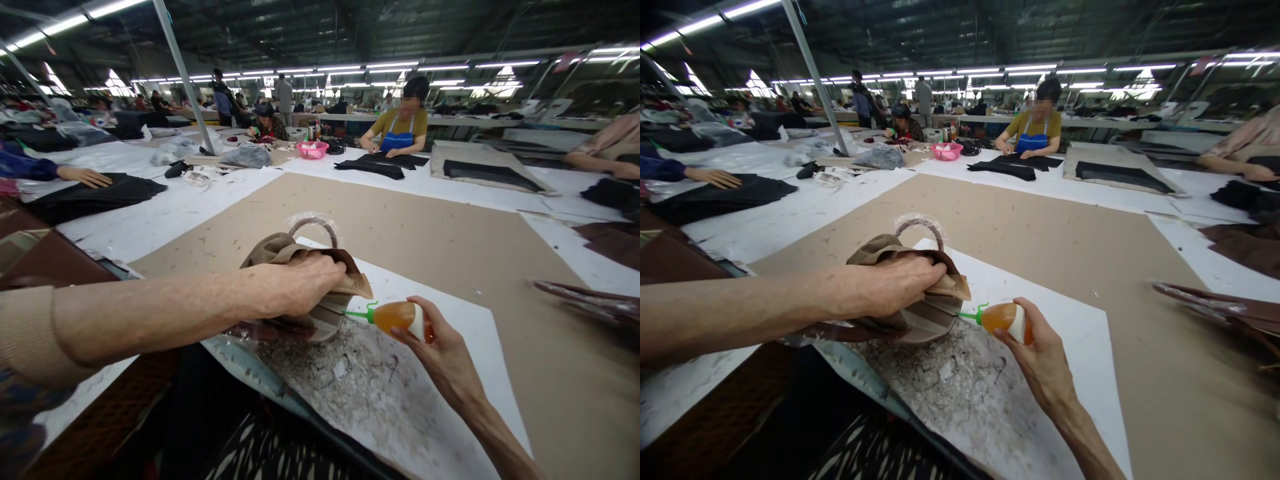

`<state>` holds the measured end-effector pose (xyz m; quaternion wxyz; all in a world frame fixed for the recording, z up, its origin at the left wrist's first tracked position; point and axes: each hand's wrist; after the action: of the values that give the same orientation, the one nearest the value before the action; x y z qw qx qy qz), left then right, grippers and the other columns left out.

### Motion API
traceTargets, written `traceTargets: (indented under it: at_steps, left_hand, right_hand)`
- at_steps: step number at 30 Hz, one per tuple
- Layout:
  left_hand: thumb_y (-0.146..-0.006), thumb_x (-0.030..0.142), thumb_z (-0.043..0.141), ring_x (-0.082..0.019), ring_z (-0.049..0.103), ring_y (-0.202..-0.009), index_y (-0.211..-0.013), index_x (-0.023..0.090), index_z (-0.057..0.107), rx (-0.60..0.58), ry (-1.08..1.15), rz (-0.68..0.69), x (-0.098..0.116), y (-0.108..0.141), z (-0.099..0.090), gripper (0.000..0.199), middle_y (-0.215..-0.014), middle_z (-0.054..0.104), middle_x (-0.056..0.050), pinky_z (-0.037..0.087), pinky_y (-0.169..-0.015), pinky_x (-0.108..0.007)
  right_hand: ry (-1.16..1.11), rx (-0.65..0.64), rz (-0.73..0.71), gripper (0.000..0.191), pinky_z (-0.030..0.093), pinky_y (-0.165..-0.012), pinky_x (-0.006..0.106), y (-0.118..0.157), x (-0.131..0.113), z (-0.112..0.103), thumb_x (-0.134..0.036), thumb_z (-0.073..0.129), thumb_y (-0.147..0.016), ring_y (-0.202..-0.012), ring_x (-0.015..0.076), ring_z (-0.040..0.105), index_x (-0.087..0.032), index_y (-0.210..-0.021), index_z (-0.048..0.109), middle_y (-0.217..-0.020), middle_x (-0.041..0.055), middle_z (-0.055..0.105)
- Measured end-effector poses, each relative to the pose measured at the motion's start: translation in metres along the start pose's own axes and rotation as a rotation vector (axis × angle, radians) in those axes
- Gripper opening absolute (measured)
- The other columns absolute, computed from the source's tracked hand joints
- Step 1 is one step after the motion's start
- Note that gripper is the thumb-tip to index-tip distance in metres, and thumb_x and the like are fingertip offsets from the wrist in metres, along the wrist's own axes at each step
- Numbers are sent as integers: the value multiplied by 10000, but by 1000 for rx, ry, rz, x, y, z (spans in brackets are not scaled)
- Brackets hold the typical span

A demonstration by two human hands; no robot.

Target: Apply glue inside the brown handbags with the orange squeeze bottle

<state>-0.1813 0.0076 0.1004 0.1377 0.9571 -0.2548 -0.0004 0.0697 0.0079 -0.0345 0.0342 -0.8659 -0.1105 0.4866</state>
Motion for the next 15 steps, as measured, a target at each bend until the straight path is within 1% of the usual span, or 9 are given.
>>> traceTargets:
  at_steps: [3,5,7,10,12,15]
  left_hand:
    - [-708,196,538,-240,507,-956,-1023,173,496,36,4,71,-11,5,7,319,-1079,541,-93,422,-796,-325]
    - [-738,220,506,-233,512,-952,-1054,179,484,52,28,75,-14,7,10,319,-1086,537,-94,431,-791,-320]
    - [-762,213,471,-219,530,-909,-1062,176,489,50,42,38,-13,7,11,302,-1048,554,-91,439,-774,-310]
    - [-732,191,504,-217,538,-881,-1086,180,489,57,22,-12,-7,9,12,354,-1022,575,-86,437,-760,-304]
    - [-720,185,515,-220,536,-886,-1099,193,486,83,12,-45,-3,11,16,380,-1042,575,-88,431,-767,-308]
    - [-761,172,445,-203,541,-860,-1081,207,487,136,29,-53,-3,16,25,324,-1025,574,-86,426,-733,-292]
  right_hand:
    - [-75,1,66,490,434,-674,318,-1,4,-2,-519,625,-775,-781,217,544,-244,-1152,478,-932,3,587]
    - [-106,24,73,498,432,-665,313,-2,6,-2,-520,633,-767,-791,218,542,-247,-1152,475,-941,1,585]
    - [-80,37,78,501,419,-626,308,-3,6,-2,-528,628,-766,-724,205,528,-246,-1151,476,-884,-9,579]
    - [-8,10,78,493,408,-604,317,-3,6,0,-524,611,-774,-645,197,505,-224,-1144,486,-774,-18,557]
    - [-19,-12,73,488,428,-619,330,-2,7,1,-509,613,-772,-662,209,522,-208,-1137,493,-777,-7,564]
    - [-109,-29,95,470,462,-618,340,-1,11,1,-488,613,-776,-700,224,548,-208,-1134,496,-841,12,587]
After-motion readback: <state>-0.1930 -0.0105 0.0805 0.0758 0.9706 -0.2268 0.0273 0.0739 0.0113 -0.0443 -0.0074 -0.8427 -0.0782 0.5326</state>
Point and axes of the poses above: each hand's wrist, its own y-axis away from the middle knuckle, its own z-axis out of the palm, x = y × z
